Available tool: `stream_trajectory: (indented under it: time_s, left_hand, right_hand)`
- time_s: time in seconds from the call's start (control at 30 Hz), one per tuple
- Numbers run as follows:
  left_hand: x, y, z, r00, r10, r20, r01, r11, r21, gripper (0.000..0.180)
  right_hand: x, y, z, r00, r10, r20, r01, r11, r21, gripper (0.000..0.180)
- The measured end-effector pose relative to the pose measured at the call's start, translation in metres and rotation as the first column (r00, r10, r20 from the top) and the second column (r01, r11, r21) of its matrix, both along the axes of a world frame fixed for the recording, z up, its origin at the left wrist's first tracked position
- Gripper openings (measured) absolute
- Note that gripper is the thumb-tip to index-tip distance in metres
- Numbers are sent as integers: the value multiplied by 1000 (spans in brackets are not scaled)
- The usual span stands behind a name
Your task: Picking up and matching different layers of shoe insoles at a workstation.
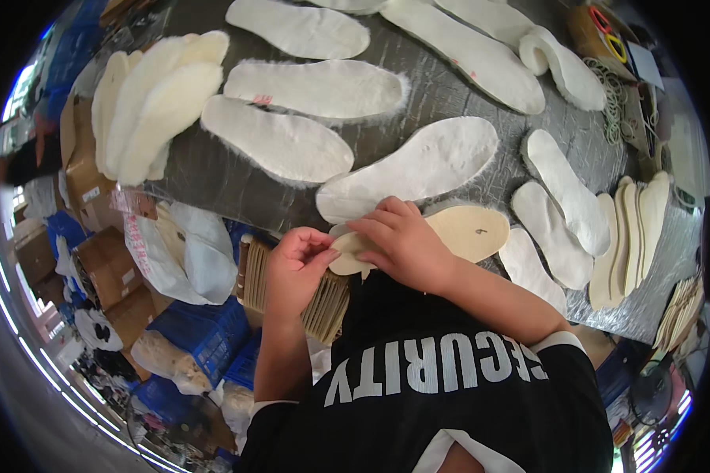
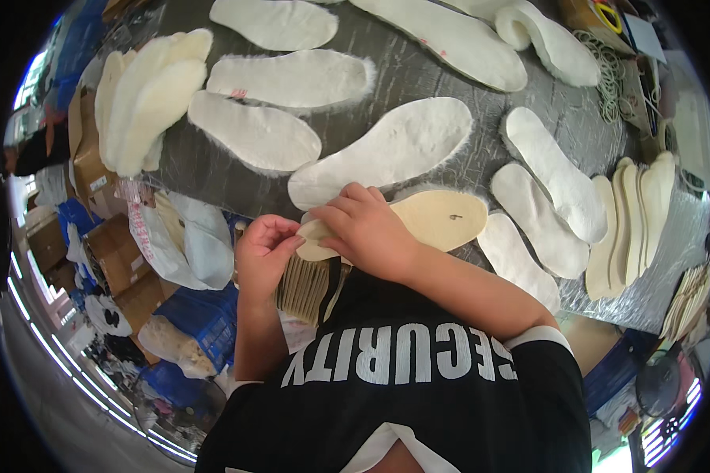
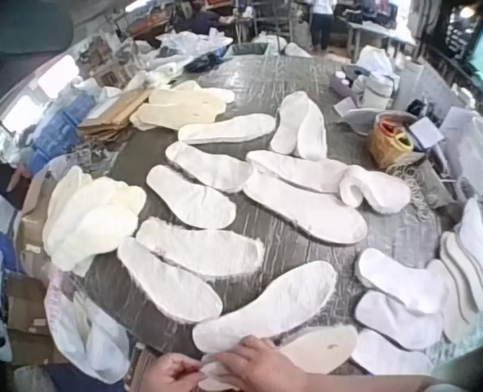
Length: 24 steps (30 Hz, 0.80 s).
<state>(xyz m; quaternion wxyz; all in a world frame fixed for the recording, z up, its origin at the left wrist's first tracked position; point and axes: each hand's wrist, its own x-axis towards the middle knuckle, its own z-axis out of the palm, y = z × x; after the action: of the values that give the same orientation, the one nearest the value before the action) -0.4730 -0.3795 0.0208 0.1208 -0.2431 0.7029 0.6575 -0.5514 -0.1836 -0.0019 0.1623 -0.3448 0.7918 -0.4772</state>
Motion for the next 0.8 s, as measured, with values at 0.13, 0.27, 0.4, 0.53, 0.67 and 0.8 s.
stream_trajectory:
  time_s: [0.13, 0.27, 0.4, 0.53, 0.67, 0.8]
  left_hand:
    - [17, -8, -17, 980, 194, 47, -186, 973, -133, 10]
    - [26, -6, -24, 960, 155, 235, -125, 983, -138, 18]
    - [21, -2, -35, 943, 101, 317, -108, 994, 3, 15]
    - [21, 1, -31, 970, 115, 216, -123, 992, 25, 11]
    - [23, -3, -22, 966, 109, 236, -140, 983, 115, 10]
    - [24, -4, -23, 997, 44, 57, -52, 986, 158, 7]
  right_hand:
    - [-6, -16, -3, 990, 50, 129, -47, 999, -24, 23]
    - [-8, -14, 2, 972, 36, 230, -39, 999, 9, 12]
    - [-9, -14, 3, 951, 49, 304, -61, 998, 29, 10]
    - [-4, -16, 5, 912, -73, 405, 50, 996, 67, 12]
    - [-5, -15, 7, 920, -87, 382, 54, 994, 96, 12]
    - [-8, -14, 8, 920, -98, 379, 59, 992, 113, 10]
